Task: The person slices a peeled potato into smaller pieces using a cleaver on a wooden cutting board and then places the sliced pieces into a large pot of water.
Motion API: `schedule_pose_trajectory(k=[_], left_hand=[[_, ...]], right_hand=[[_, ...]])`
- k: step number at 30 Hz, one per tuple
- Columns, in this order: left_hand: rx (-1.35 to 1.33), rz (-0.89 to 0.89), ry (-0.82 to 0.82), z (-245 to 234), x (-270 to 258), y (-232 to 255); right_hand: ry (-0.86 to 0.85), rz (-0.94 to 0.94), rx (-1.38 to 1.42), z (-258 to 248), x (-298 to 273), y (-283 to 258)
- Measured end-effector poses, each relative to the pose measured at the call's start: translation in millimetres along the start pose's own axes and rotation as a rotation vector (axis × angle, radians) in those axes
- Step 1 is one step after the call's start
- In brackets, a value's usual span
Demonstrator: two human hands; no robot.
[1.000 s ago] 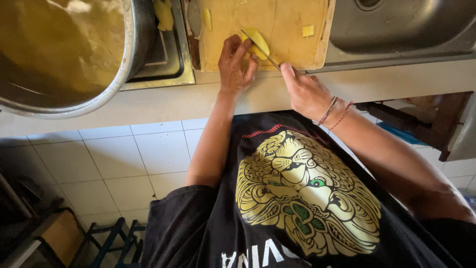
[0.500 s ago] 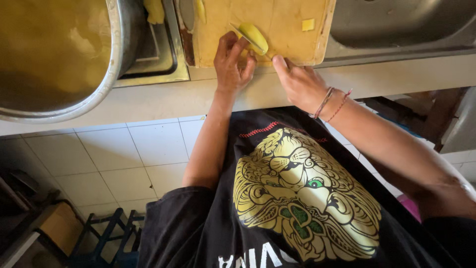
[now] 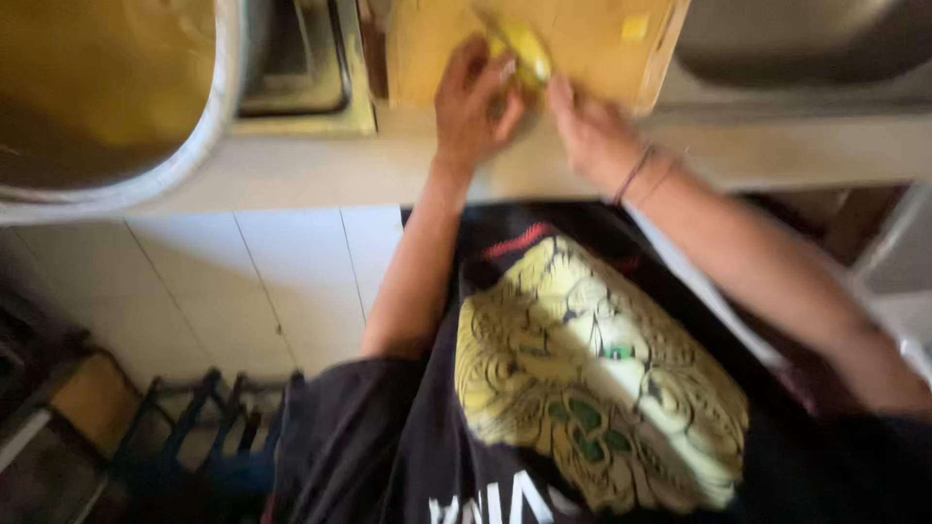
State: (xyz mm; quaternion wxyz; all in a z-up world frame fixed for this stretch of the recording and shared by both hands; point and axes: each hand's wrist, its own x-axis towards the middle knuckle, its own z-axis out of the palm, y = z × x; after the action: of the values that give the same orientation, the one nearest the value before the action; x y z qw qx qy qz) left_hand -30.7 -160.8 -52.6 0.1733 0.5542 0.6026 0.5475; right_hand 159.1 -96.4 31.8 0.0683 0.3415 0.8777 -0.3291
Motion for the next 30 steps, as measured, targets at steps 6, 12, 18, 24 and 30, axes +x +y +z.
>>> schedule_pose_trajectory(k=[6, 12, 18, 24, 30], left_hand=[[0.144, -0.029, -0.014, 20.8, 18.6, 19.2], [0.456, -0.229, -0.070, 63.9, 60.7, 41.1], [0.584, -0.172, -0.127, 70.9, 60.4, 50.2], [0.632, -0.126, -0.149, 81.4, 43.7, 16.8], [0.575, -0.232, 0.115, 22.0, 64.5, -27.7]], right_hand=[[0.336, -0.046, -0.022, 45.7, -20.4, 26.4], [0.301, 0.280, 0.297, 41.2, -8.2, 31.1], [0.402, 0.175, 0.219, 33.4, -22.8, 25.4], [0.378, 0.192, 0.272, 35.7, -30.4, 32.7], [0.345, 0.311, 0.255, 21.6, -86.1, -19.2]])
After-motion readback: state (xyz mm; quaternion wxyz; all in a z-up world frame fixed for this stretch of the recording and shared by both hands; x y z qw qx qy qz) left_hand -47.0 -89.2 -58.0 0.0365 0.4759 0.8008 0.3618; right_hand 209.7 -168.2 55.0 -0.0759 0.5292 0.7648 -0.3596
